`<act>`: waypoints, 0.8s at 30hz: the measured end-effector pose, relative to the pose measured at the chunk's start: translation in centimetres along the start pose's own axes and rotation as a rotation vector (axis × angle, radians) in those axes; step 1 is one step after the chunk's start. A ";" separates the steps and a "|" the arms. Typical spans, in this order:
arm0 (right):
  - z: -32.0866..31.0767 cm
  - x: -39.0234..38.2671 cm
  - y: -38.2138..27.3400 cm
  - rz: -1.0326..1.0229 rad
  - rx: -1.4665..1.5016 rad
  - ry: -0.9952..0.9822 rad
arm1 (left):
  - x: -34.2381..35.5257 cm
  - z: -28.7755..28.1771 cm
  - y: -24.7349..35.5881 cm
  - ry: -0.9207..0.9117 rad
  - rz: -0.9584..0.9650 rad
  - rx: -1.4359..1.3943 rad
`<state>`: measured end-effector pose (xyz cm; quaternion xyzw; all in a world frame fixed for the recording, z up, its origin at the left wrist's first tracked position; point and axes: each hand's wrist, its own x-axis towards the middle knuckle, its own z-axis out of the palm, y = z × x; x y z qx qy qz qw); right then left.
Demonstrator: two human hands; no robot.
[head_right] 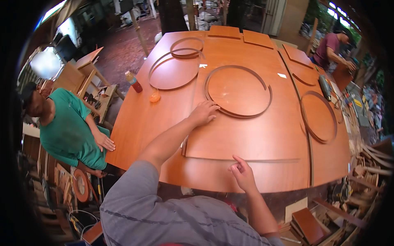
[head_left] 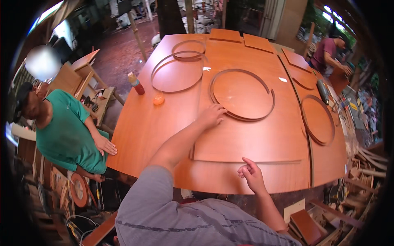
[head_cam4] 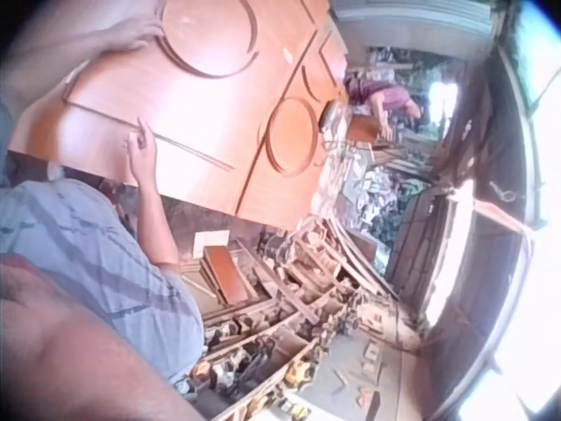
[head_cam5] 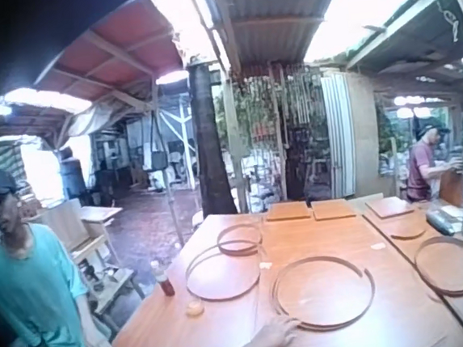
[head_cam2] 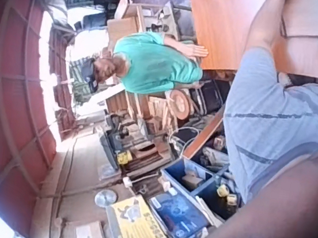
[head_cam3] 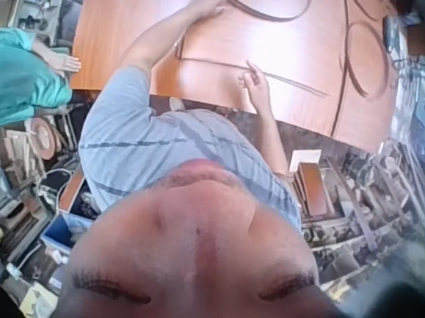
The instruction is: The person applies adhesive from a bottle along an edge banding strip while holding it with another worker. The person then positions and presses the strip onto the edge of a wooden board on the workbench.
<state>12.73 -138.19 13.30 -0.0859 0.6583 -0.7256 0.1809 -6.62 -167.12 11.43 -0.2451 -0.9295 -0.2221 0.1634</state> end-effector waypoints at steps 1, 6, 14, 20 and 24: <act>-1.2 0.1 0.1 0.004 -0.004 -0.019 | 0.7 0.9 -0.7 -0.004 -0.007 0.043; -6.8 0.6 0.3 0.039 0.017 0.034 | 3.7 1.5 -9.3 0.350 -0.464 0.308; -10.0 -2.6 1.4 0.084 0.002 0.067 | 2.8 0.6 -17.2 0.071 -0.905 0.487; -11.1 -4.3 1.0 0.103 0.003 0.055 | 4.3 -2.8 -16.5 0.431 -0.700 0.275; -11.4 -3.2 0.3 0.074 -0.005 0.076 | 8.6 -10.7 -15.0 0.679 -0.418 0.081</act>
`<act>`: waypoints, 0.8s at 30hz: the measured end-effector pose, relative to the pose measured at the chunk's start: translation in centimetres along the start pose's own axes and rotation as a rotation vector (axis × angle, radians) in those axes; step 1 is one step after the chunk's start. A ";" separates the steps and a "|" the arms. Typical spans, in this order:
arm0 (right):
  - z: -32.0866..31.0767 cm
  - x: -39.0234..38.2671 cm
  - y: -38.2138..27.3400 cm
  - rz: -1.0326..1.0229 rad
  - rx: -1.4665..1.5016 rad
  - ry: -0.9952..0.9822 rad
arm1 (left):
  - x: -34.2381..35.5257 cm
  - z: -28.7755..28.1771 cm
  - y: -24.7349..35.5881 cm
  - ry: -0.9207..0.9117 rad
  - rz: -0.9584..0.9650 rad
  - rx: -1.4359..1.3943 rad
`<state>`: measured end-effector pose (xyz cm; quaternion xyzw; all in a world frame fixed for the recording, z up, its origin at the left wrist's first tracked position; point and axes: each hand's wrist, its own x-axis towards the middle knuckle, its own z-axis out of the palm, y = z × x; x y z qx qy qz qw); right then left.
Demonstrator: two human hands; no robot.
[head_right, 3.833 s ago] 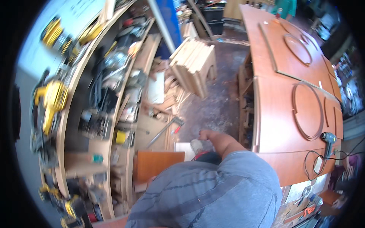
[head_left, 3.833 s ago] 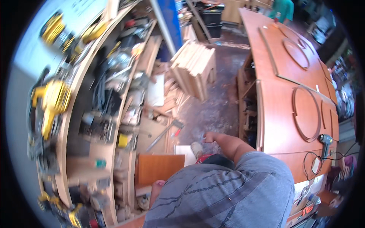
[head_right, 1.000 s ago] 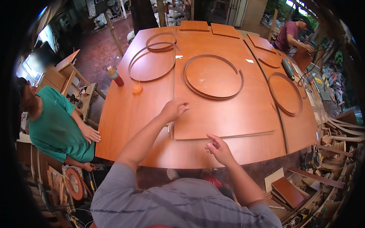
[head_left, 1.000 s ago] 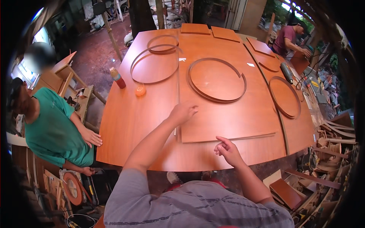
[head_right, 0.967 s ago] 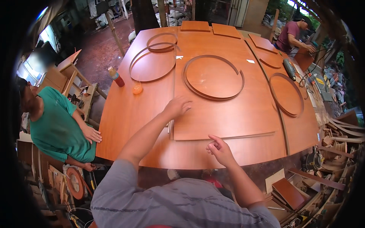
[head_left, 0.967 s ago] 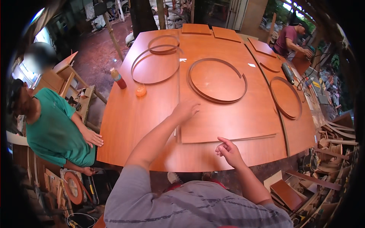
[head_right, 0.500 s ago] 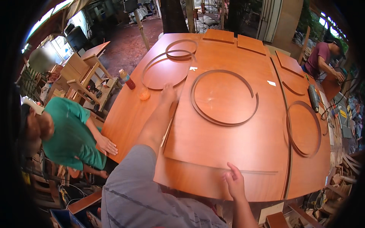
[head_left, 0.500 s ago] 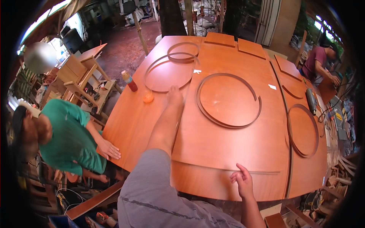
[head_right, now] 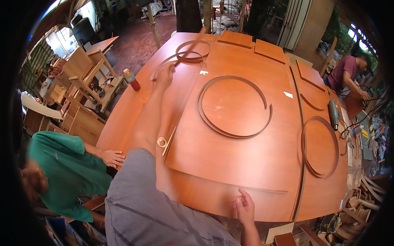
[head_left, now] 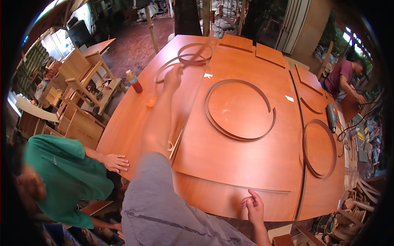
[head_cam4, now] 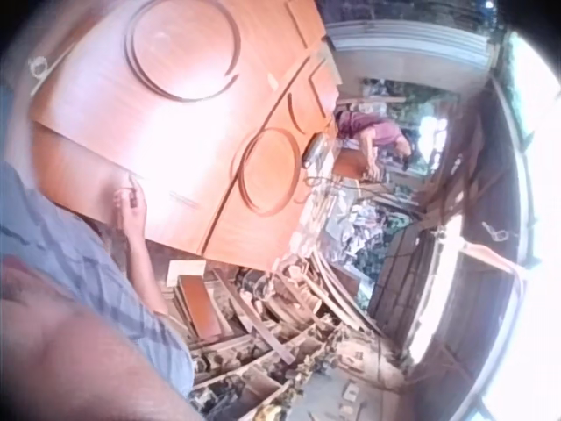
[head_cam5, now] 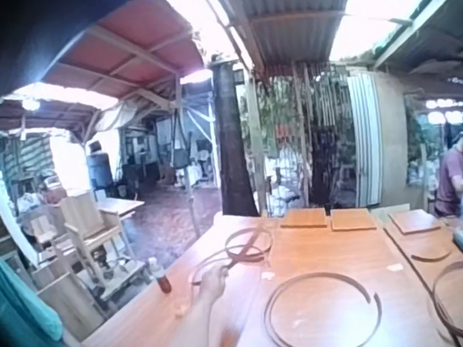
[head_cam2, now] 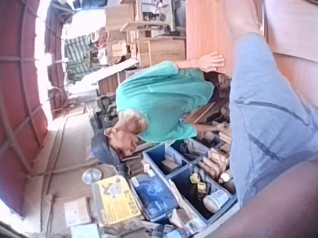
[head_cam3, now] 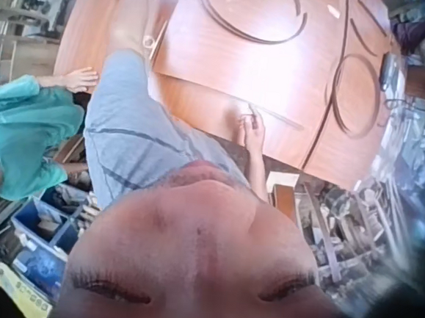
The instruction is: The person applies adhesive from a bottle along an edge banding strip while holding it with another worker. The person then positions and presses the strip onto the edge of a wooden board on the workbench.
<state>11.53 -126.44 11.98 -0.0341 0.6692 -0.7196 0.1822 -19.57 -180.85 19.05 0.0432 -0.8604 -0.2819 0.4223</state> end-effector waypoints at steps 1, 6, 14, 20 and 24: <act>0.1 0.5 -0.3 -0.001 0.003 -0.004 | 2.0 -1.4 1.6 0.060 0.033 -0.111; 1.3 4.2 -2.5 -0.173 0.015 -0.041 | 8.7 -9.9 12.4 0.199 0.279 -0.236; 6.7 12.4 -12.6 -0.607 -0.144 -0.104 | 8.8 -21.2 29.0 0.185 0.473 -0.888; 16.9 17.8 -21.0 -1.139 -0.412 -0.019 | 6.0 -24.7 36.7 0.140 0.376 -1.281; 21.4 19.3 -20.9 -0.914 -0.251 -0.340 | 4.9 -27.1 38.3 0.071 0.301 -1.303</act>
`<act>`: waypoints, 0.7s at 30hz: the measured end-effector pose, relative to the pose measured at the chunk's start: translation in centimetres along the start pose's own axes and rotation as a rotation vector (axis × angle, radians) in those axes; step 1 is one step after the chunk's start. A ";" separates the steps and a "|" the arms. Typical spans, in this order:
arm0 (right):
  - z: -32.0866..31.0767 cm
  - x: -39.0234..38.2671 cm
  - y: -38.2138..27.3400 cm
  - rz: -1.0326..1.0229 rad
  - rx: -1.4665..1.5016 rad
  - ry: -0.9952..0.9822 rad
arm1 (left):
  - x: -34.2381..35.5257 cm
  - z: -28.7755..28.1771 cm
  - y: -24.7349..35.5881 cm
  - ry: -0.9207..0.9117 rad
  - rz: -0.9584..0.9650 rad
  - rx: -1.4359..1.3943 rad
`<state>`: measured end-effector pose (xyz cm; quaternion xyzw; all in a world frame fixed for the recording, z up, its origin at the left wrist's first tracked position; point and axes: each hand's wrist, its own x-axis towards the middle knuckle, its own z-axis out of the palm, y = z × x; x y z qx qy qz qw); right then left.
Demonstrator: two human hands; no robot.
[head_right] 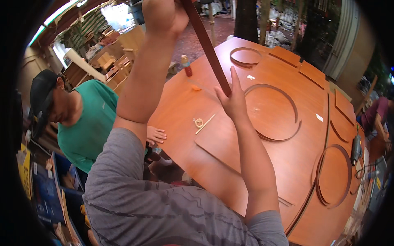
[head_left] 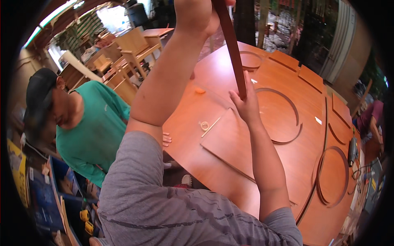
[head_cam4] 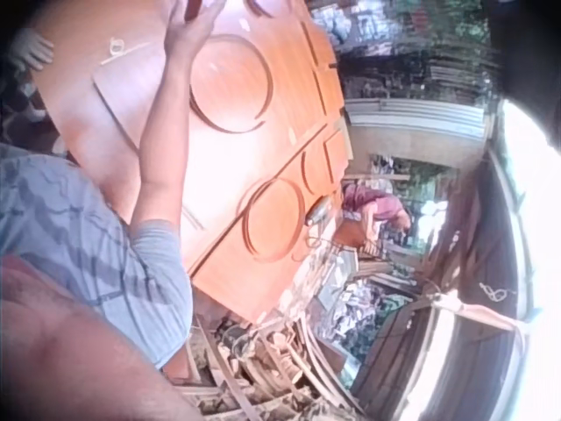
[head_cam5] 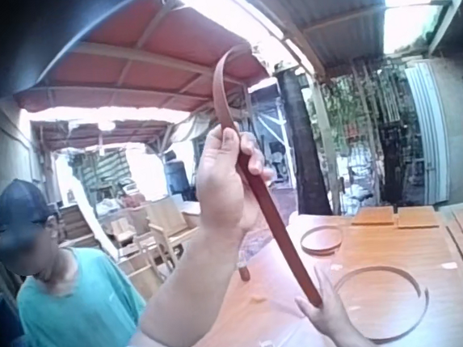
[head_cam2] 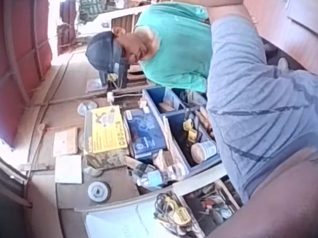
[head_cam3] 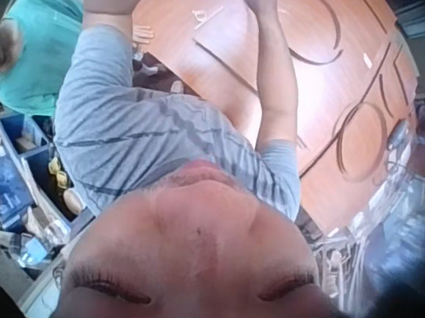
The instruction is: The person applies adhesive from a bottle along an edge banding strip while holding it with another worker. The person then positions and presses the strip onto the edge of a wooden board on the workbench.
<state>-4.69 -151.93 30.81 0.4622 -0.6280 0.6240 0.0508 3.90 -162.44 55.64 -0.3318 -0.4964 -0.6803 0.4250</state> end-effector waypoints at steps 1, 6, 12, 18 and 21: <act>0.3 -0.5 0.3 -0.001 0.017 -0.014 | 0.2 -0.3 0.7 0.011 -0.001 0.021; -2.4 -4.2 -0.1 0.085 -0.008 -0.003 | 3.5 -5.7 7.0 0.155 0.100 0.056; -9.4 -7.2 -3.7 0.234 -0.331 -0.006 | 6.6 -17.1 14.6 0.347 0.347 0.154; -11.2 -9.4 -5.1 0.319 -0.425 -0.073 | 2.1 -30.9 15.6 0.549 0.160 0.373; -9.5 -10.2 -5.0 0.432 -0.458 -0.134 | -1.4 -36.1 13.8 0.700 0.112 0.426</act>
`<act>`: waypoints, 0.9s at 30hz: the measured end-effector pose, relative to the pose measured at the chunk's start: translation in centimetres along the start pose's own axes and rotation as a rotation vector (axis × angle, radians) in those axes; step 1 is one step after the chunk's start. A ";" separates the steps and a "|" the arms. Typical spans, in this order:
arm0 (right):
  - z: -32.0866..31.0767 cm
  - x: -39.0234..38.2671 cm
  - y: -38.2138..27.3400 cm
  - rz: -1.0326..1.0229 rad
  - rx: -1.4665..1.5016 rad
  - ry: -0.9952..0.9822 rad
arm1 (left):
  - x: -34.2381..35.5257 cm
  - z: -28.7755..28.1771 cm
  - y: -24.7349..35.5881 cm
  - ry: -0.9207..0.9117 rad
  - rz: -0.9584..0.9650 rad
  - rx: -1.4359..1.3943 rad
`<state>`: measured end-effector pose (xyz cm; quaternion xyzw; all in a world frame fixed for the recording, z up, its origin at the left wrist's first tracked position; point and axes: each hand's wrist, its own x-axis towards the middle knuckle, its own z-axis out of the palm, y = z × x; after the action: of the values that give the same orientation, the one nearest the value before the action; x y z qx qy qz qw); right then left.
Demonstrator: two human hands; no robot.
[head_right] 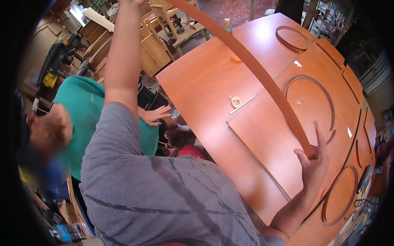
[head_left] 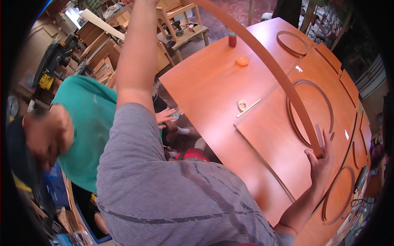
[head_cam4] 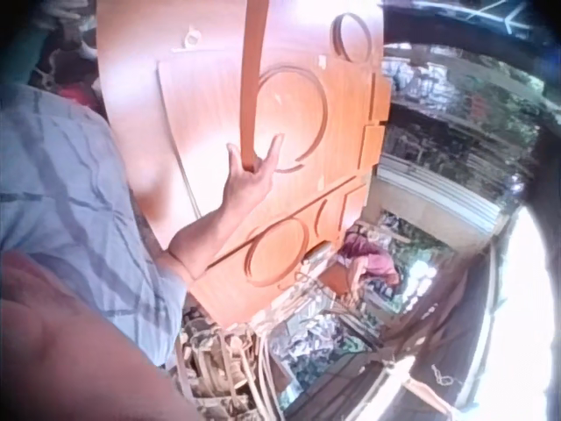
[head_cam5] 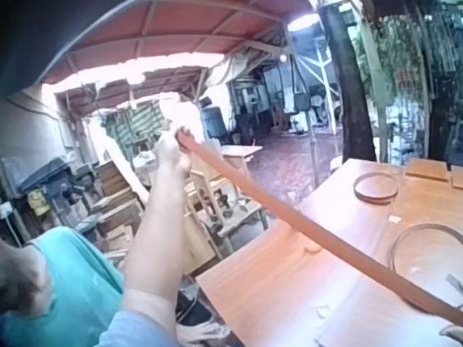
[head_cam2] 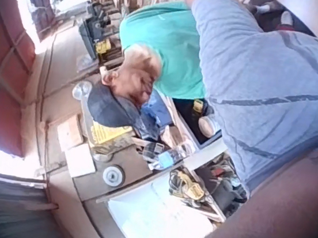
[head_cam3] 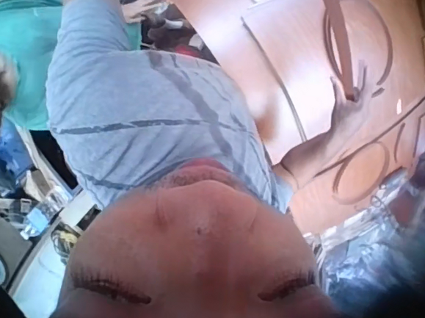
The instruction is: The person applies adhesive from a bottle along an edge banding strip while holding it with another worker. The person then positions and presses the strip onto the edge of a wooden board on the workbench.
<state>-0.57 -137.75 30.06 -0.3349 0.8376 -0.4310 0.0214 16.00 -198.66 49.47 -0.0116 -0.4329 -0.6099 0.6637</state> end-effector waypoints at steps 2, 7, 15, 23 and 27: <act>1.7 0.0 -0.7 0.068 -0.004 0.003 | 0.2 -3.7 -2.1 -0.013 0.024 -0.005; 8.6 1.8 -3.0 0.139 -0.251 0.033 | 2.8 -13.5 -7.8 -0.104 -0.195 0.069; 20.8 3.1 -7.3 0.219 -0.352 0.109 | 4.1 -25.8 -17.8 0.056 -0.472 0.112; 23.1 2.2 -7.0 0.318 -0.388 0.136 | 1.6 -29.4 -21.8 0.053 -0.540 0.015; 25.0 2.3 -5.5 0.289 -0.345 0.195 | 0.7 -30.9 -21.4 0.061 -0.569 0.036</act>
<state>8.72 -159.02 19.00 -0.1669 0.9362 -0.3041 -0.0555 15.64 -221.51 19.60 0.1407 -0.4094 -0.7639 0.4786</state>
